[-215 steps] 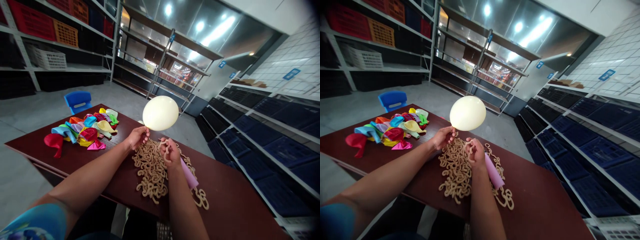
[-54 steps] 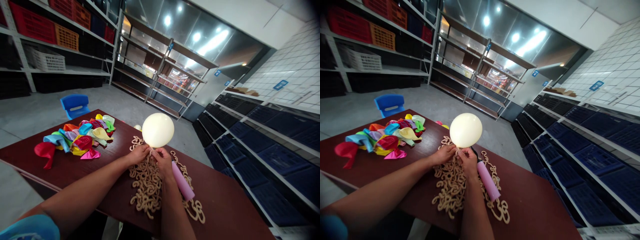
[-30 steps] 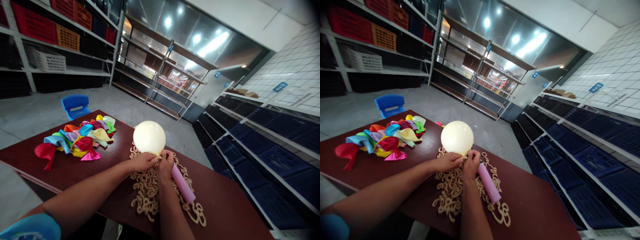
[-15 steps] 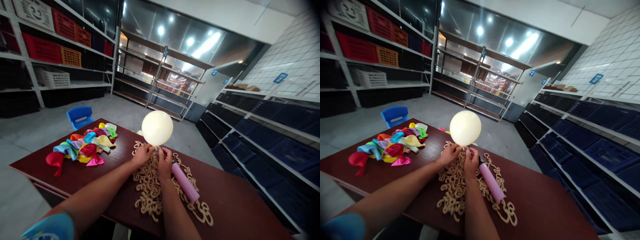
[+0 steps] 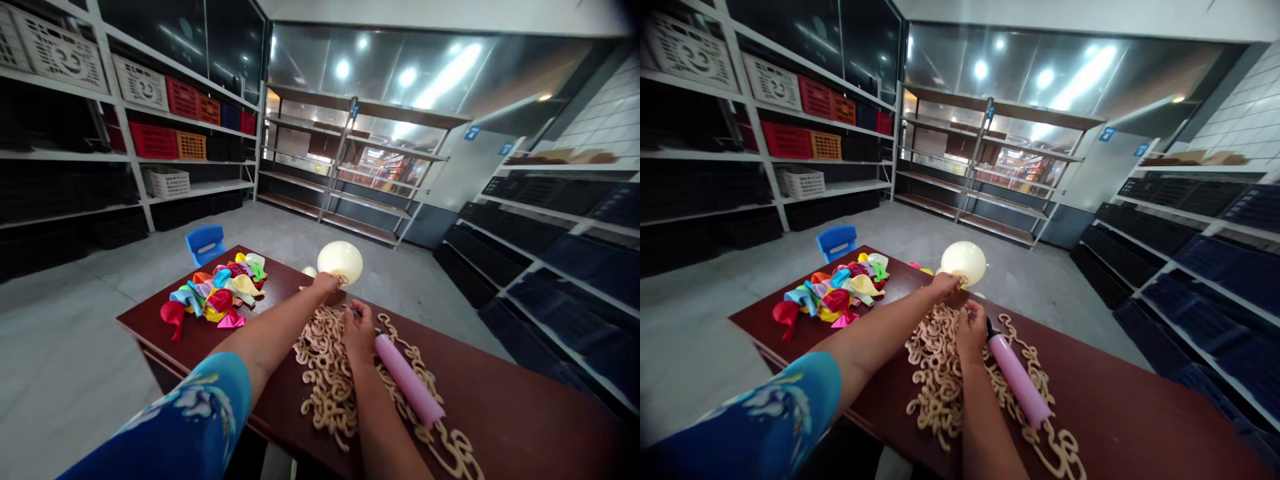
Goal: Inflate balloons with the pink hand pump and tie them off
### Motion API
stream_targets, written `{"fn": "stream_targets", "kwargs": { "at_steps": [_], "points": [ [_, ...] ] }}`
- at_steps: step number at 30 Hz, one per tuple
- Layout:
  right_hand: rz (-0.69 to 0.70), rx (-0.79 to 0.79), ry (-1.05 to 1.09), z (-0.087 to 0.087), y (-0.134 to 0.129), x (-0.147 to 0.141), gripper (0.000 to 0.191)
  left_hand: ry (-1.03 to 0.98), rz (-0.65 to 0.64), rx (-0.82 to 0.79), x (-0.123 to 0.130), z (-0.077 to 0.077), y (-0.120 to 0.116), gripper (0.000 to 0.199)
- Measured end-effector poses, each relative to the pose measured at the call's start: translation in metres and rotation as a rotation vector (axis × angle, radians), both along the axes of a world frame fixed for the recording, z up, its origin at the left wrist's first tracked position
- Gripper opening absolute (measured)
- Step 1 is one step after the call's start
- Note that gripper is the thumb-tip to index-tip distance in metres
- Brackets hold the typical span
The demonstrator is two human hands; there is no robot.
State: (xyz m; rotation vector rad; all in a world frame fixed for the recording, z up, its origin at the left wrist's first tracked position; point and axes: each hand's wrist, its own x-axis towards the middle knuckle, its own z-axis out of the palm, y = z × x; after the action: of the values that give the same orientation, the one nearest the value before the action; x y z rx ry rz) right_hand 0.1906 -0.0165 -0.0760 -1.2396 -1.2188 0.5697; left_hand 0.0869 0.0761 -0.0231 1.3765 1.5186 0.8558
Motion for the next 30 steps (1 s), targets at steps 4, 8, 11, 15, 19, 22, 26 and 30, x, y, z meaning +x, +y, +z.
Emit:
{"fn": "stream_targets", "kwargs": {
  "at_steps": [4,8,11,15,19,22,26,30],
  "points": [
    [0.023,-0.051,-0.021,0.0,-0.001,0.001,0.038,0.11,0.022,-0.063,-0.001,-0.001,0.009,0.04],
    [0.026,-0.073,-0.03,0.003,-0.003,-0.002,0.036,0.282,0.012,-0.004,-0.022,0.006,0.01,0.052],
    [0.017,-0.065,-0.061,0.003,-0.004,-0.003,0.035,0.448,-0.042,0.08,-0.047,0.012,0.005,0.053],
    [0.01,-0.036,-0.089,0.001,-0.003,-0.003,0.035,0.604,-0.11,0.134,-0.093,0.02,-0.003,0.041],
    [0.02,-0.015,-0.09,0.0,-0.001,-0.003,0.036,0.825,-0.238,0.163,-0.143,0.022,-0.014,0.028],
    [0.016,0.002,-0.1,0.0,-0.001,-0.003,0.035,0.902,-0.277,0.109,-0.172,0.021,-0.027,0.019],
    [0.006,0.007,-0.134,0.001,-0.002,-0.003,0.033,0.99,-0.301,0.084,-0.19,0.015,-0.048,0.022],
    [0.007,0.005,-0.177,0.001,-0.002,-0.003,0.03,1.08,-0.323,0.112,-0.193,0.007,-0.061,0.028]
  ]
}}
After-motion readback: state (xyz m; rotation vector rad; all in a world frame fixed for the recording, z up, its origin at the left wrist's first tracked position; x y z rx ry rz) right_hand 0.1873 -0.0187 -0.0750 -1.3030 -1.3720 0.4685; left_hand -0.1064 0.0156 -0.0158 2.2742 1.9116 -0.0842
